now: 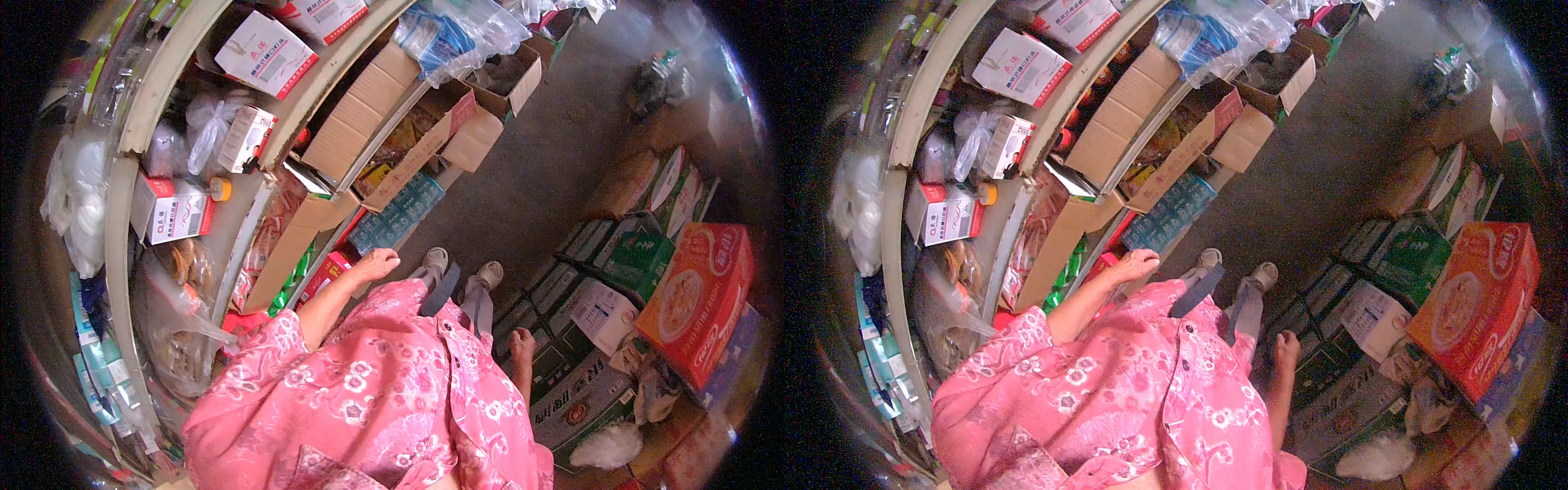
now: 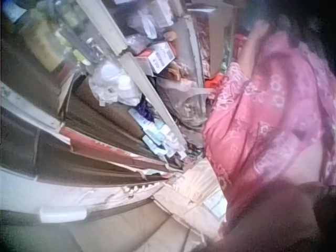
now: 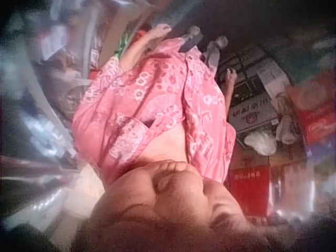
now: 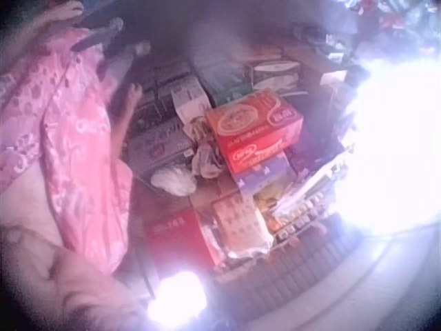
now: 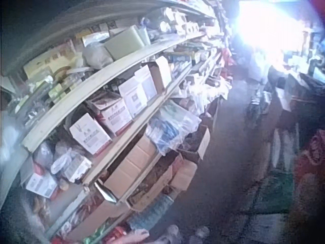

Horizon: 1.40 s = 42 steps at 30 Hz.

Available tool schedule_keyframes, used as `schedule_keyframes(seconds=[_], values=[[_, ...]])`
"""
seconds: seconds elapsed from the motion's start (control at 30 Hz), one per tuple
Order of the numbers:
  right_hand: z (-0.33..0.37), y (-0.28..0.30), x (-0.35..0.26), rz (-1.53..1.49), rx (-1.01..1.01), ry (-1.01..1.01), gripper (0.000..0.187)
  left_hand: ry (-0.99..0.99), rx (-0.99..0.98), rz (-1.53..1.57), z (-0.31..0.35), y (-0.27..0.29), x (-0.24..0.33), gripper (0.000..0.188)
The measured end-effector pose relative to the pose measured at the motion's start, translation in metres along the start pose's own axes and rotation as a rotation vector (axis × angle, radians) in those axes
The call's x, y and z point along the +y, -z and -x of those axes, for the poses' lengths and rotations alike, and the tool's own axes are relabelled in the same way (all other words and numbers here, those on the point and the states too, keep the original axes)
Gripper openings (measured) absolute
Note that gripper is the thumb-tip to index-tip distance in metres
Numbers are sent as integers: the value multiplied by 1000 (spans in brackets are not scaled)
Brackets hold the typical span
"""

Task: The person assembles a red handheld massager by attaching its head to the body and plugging it into a power strip. They then walk through a cluttered room and pick up a pink box from a shelf.

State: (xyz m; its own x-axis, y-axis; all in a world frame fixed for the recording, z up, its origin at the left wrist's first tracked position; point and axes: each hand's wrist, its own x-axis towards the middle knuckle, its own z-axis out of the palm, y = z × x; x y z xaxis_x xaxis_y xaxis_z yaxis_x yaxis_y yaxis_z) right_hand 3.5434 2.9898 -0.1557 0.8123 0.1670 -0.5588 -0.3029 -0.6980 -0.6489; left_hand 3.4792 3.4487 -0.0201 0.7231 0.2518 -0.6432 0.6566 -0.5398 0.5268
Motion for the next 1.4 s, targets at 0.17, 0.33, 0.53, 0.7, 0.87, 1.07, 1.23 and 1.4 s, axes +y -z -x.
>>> schedule_keyframes(seconds=[0.17, 0.33, 0.53, 0.7, 0.87, 1.07, 1.23, 1.4], values=[[10, -9, -2, -9, -71, -150, 33, -5, -12, -18, -6, -10, -12, 37], [19, -2, -45, 146, 10, -71, 29, 46, -60, 6, 3, -19, -16, 37], [13, -7, -48, 28, 54, -111, 31, -6, -61, -34, -2, -16, -23, 38], [13, -10, -63, 104, 24, -49, 31, -25, -46, -30, -2, -8, -27, 41], [12, -15, -64, 133, 18, -100, 32, -53, -57, -2, -3, -5, -9, 40], [16, -22, -89, 119, 16, -65, 33, -13, -98, -33, -6, 3, -13, 40], [9, -30, -97, 120, 18, -91, 34, 24, -127, -43, -15, 14, -10, 41], [-1, -39, -91, 107, 28, -69, 34, 2, -138, -58, -27, 17, -9, 40]])
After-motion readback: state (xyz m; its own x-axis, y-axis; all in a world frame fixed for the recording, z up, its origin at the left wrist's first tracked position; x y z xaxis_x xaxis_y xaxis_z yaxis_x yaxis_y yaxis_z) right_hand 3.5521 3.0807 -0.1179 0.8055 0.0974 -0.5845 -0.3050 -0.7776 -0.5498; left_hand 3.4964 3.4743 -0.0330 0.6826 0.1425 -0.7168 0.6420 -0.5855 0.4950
